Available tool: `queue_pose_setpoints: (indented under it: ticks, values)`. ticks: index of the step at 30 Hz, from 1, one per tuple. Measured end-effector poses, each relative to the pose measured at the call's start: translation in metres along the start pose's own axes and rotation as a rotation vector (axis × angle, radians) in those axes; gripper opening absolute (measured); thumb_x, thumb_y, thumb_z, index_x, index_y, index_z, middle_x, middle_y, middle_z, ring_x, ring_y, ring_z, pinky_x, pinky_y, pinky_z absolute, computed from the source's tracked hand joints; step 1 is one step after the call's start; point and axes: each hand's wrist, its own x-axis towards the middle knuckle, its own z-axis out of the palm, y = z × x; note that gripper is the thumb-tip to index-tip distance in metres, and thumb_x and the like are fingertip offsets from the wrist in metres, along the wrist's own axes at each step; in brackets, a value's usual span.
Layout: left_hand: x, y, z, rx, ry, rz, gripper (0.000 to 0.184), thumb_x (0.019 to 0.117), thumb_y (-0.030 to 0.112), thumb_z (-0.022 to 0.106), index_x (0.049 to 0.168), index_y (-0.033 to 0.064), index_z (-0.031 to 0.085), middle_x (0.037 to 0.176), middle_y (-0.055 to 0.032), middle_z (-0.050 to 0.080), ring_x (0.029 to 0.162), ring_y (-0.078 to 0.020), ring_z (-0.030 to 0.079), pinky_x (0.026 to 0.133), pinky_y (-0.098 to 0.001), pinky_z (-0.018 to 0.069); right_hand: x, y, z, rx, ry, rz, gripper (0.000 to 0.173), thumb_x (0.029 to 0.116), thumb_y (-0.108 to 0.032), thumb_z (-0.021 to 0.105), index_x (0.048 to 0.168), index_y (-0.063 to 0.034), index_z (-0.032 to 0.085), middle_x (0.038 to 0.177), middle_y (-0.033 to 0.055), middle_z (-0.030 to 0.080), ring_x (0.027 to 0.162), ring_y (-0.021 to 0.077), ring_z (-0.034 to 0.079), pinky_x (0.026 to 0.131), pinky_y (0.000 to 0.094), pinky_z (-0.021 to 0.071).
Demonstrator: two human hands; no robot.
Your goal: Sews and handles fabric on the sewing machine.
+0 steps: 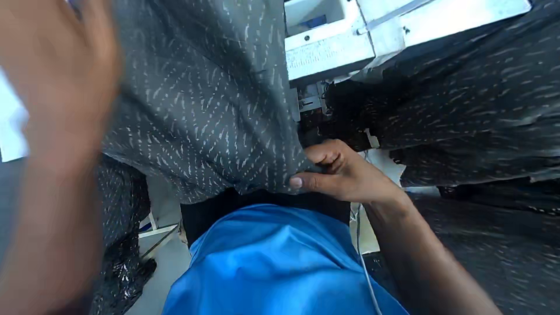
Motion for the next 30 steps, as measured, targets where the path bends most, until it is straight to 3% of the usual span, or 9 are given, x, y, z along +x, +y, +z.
queue_pose_setpoints:
  ticks: [2, 5, 8, 13, 16, 19, 22, 26, 30]
  values:
    - [-0.055, 0.076, 0.006, -0.225, -0.029, 0.187, 0.043, 0.1068, 0.03, 0.052, 0.131, -0.0057, 0.057, 0.127, -0.0249, 0.061, 0.115, -0.0316, 0.062, 0.099, -0.0461, 0.0515, -0.017, 0.002, 0.005, -0.051, 0.088, 0.034, 0.009, 0.097, -0.012, 0.069, 0.093, -0.0043, 0.072, 0.075, -0.0034, 0.068, 0.062, 0.0005, 0.06, 0.054, 0.0155, 0.0509]
    - [-0.132, 0.13, 0.037, -0.593, -0.135, 0.249, 0.035, 0.0946, 0.033, 0.073, 0.112, 0.0034, 0.067, 0.11, -0.0116, 0.066, 0.1, -0.0183, 0.065, 0.083, -0.0333, 0.0573, -0.036, 0.0, 0.018, -0.081, 0.201, 0.062, 0.006, 0.0951, -0.009, 0.071, 0.095, -0.0035, 0.074, 0.078, -0.0026, 0.07, 0.065, 0.0012, 0.063, 0.058, 0.0167, 0.054]
    - [-0.17, 0.156, 0.046, -0.774, -0.202, 0.195, 0.036, 0.0915, 0.041, 0.077, 0.103, 0.0094, 0.065, 0.101, -0.002, 0.065, 0.093, -0.0083, 0.063, 0.077, -0.0234, 0.0557, -0.044, -0.005, 0.036, -0.22, 0.418, 0.1, 0.011, 0.0901, -0.014, 0.078, 0.095, -0.005, 0.074, 0.079, -0.0016, 0.072, 0.067, 0.0035, 0.066, 0.06, 0.0199, 0.0578]
    - [-0.176, 0.175, 0.045, -1.102, -0.39, -0.025, 0.057, 0.0944, 0.046, 0.072, 0.123, -0.0032, 0.062, 0.115, -0.0065, 0.066, 0.101, -0.0124, 0.069, 0.083, -0.0309, 0.0638, -0.047, -0.013, 0.073, -0.883, 0.632, -0.099, 0.025, 0.0924, -0.026, 0.077, 0.081, -0.0066, 0.066, 0.07, 0.0015, 0.063, 0.061, 0.0067, 0.059, 0.054, 0.0211, 0.0483]
    - [-0.174, 0.18, 0.043, -1.259, -0.452, -0.214, 0.031, 0.1011, 0.024, 0.066, 0.12, -0.0004, 0.063, 0.1, -0.0045, 0.071, 0.083, -0.0117, 0.071, 0.072, -0.0277, 0.064, -0.05, -0.002, 0.083, -0.976, 0.538, -0.224, 0.012, 0.0967, -0.013, 0.067, 0.087, -0.0062, 0.072, 0.083, 0.008, 0.073, 0.078, 0.0171, 0.071, 0.07, 0.0309, 0.0578]
    - [-0.177, 0.178, 0.049, -1.28, -0.422, -0.335, 0.014, 0.1039, 0.009, 0.058, 0.11, 0.0007, 0.068, 0.087, -0.0059, 0.071, 0.073, -0.0129, 0.069, 0.065, -0.0268, 0.0607, -0.054, -0.003, 0.08, -0.821, 0.489, -0.194, 0.011, 0.0962, -0.014, 0.071, 0.096, -0.0065, 0.078, 0.093, 0.0041, 0.076, 0.088, 0.0114, 0.072, 0.081, 0.027, 0.0606]
    - [-0.18, 0.176, 0.056, -1.441, -0.412, -0.499, 0.014, 0.1037, 0.004, 0.057, 0.113, -0.0035, 0.064, 0.097, -0.0142, 0.071, 0.083, -0.0228, 0.074, 0.075, -0.0412, 0.0663, -0.053, 0.001, 0.05, -0.55, 0.617, -0.077, 0.019, 0.0993, -0.02, 0.067, 0.105, -0.0032, 0.073, 0.092, 0.0005, 0.074, 0.078, 0.005, 0.069, 0.069, 0.0249, 0.0606]
    - [-0.183, 0.18, 0.054, -1.428, -0.444, -0.565, 0.017, 0.0982, -0.001, 0.063, 0.115, 0.0001, 0.062, 0.099, -0.0134, 0.07, 0.079, -0.0217, 0.073, 0.065, -0.0385, 0.0662, -0.023, 0.013, 0.006, -0.317, 0.682, 0.277, 0.051, 0.0968, -0.045, 0.065, 0.127, -0.0045, 0.061, 0.105, 0.0028, 0.072, 0.09, 0.0106, 0.072, 0.079, 0.0329, 0.063]
    - [-0.186, 0.184, 0.048, -1.328, -0.364, -0.512, 0.02, 0.0987, 0.002, 0.064, 0.118, 0.0032, 0.061, 0.1, -0.0113, 0.069, 0.077, -0.0211, 0.072, 0.062, -0.0372, 0.0659, -0.01, 0.019, 0.02, -0.008, 0.626, 0.219, 0.024, 0.0909, -0.012, 0.077, 0.107, -0.0001, 0.065, 0.085, 0.0057, 0.072, 0.072, 0.0112, 0.07, 0.067, 0.0287, 0.062]
